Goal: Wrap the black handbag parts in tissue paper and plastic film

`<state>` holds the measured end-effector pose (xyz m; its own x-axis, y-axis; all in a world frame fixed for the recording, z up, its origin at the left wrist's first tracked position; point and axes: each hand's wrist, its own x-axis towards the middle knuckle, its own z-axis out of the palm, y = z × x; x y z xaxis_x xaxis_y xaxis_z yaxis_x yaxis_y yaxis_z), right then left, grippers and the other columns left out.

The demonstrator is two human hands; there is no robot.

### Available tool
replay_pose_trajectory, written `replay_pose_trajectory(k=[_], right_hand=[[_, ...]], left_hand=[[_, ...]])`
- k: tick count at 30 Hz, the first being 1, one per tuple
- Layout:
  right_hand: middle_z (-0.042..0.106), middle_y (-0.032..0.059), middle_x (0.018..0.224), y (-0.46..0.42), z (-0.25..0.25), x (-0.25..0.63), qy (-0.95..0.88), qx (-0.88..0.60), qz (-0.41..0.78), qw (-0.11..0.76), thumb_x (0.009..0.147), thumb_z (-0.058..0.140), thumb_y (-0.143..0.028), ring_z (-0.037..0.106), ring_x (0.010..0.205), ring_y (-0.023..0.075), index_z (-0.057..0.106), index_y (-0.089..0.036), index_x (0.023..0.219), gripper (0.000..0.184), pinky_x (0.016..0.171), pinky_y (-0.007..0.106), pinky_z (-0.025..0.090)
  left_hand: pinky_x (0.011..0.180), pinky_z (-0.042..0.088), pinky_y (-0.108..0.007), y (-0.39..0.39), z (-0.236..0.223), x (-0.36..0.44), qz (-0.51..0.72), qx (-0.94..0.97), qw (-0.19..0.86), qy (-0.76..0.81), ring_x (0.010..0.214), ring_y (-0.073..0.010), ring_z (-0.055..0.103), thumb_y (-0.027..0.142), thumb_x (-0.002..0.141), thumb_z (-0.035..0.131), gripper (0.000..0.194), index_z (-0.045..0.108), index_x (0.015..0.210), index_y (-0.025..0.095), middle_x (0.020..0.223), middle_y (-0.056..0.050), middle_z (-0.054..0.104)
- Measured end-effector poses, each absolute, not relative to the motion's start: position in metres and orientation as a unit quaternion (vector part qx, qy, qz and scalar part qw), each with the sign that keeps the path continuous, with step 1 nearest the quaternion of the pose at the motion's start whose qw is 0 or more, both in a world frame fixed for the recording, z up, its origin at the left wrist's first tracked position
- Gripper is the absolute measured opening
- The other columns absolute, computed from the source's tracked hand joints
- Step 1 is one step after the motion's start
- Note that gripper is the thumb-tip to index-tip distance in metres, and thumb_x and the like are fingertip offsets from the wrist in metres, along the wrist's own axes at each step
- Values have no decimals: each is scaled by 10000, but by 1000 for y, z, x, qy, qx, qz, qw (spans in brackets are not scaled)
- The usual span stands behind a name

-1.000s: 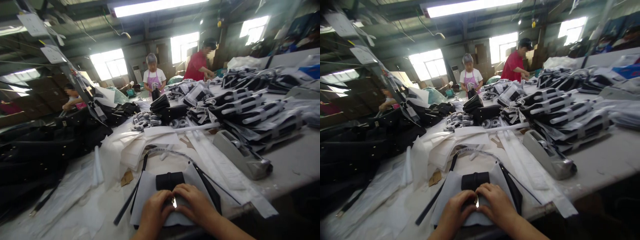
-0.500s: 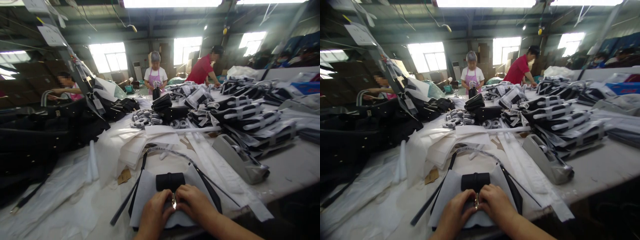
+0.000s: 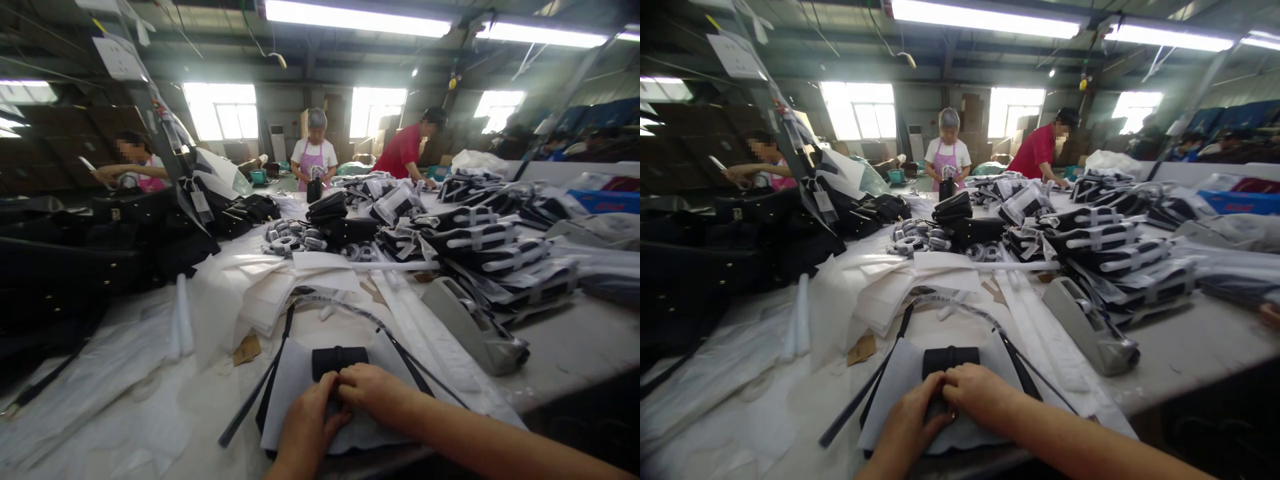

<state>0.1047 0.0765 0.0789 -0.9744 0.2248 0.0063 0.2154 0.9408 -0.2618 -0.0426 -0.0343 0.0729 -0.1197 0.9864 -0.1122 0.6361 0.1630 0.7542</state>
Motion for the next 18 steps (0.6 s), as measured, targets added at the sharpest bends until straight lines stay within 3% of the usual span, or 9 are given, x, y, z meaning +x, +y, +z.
replay_pose_trajectory(k=[4, 9, 11, 13, 15, 18], right_hand=[[711, 124, 912, 63, 70, 100, -974, -196, 111, 25, 920, 579, -104, 676, 817, 250, 708, -111, 997, 150, 734, 341, 534], [711, 47, 806, 62, 80, 107, -953, -269, 134, 50, 915, 592, -138, 689, 700, 186, 726, -169, 873, 143, 637, 257, 532], [734, 38, 885, 60, 88, 119, -947, -279, 145, 69, 941, 566, -146, 707, 784, 181, 731, -199, 940, 173, 714, 259, 548], [740, 58, 1101, 55, 89, 137, -950, -260, 148, 94, 955, 587, -201, 702, 980, 212, 696, -216, 1137, 212, 894, 316, 541], [664, 75, 1324, 47, 81, 155, -961, -213, 135, 113, 963, 608, -303, 630, 1191, 258, 577, -225, 1351, 397, 1059, 394, 470], [517, 63, 1485, 39, 62, 173, -974, -168, 85, 125, 1006, 530, -353, 512, 1344, 273, 355, -236, 1526, 561, 1124, 434, 427]], left_hand=[[921, 517, -374, -35, 68, -42, 278, 581, 317, 696, 1096, -259, 678, 156, 774, 632, 533, 540, 1294, 224, 1195, -75, 725], [923, 515, -333, -36, 64, -43, 281, 588, 308, 693, 1097, -224, 681, 119, 768, 641, 558, 523, 1294, 264, 1182, -29, 736], [911, 522, -321, -37, 64, -43, 281, 594, 302, 691, 1077, -215, 689, 121, 782, 650, 532, 531, 1278, 271, 1156, -16, 743], [899, 530, -316, -39, 64, -43, 280, 604, 295, 686, 1048, -212, 697, 142, 800, 667, 455, 569, 1226, 267, 1122, -10, 748], [894, 536, -303, -41, 63, -43, 279, 615, 288, 679, 1027, -203, 699, 174, 825, 676, 339, 617, 1146, 267, 1099, -4, 746], [905, 545, -249, -42, 58, -47, 277, 680, 208, 647, 1055, -174, 697, 232, 888, 643, 244, 646, 1126, 282, 1153, -4, 735]])
